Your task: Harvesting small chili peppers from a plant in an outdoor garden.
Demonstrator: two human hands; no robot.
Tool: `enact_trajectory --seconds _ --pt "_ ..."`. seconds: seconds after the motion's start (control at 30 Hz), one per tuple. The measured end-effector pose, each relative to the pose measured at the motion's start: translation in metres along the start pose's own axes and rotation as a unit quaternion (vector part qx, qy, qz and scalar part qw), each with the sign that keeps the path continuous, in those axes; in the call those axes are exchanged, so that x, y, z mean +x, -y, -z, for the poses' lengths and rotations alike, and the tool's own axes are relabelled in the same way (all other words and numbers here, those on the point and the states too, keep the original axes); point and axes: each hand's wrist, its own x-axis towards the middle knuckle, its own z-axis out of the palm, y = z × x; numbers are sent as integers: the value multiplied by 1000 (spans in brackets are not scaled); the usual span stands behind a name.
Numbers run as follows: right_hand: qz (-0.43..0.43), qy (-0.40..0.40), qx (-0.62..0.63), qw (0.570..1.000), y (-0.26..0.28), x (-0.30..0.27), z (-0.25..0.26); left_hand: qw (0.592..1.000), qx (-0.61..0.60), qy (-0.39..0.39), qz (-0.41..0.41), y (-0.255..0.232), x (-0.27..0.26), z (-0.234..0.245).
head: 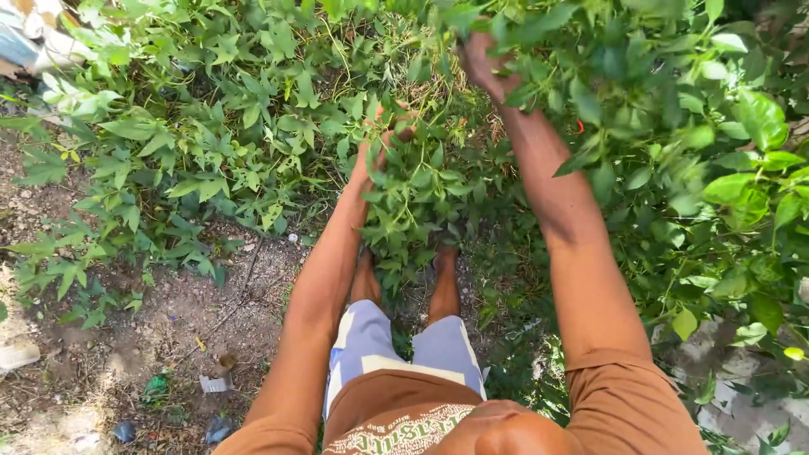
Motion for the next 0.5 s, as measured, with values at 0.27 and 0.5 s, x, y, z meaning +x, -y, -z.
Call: enact_trajectory --seconds 0.27,0.5 --pt "33 32 2 999 148 -65 99 980 -177 -26 85 -19 -24 -6" --pt "91 -1 120 989 141 -229 61 984 -175 -11 41 11 -17 26"
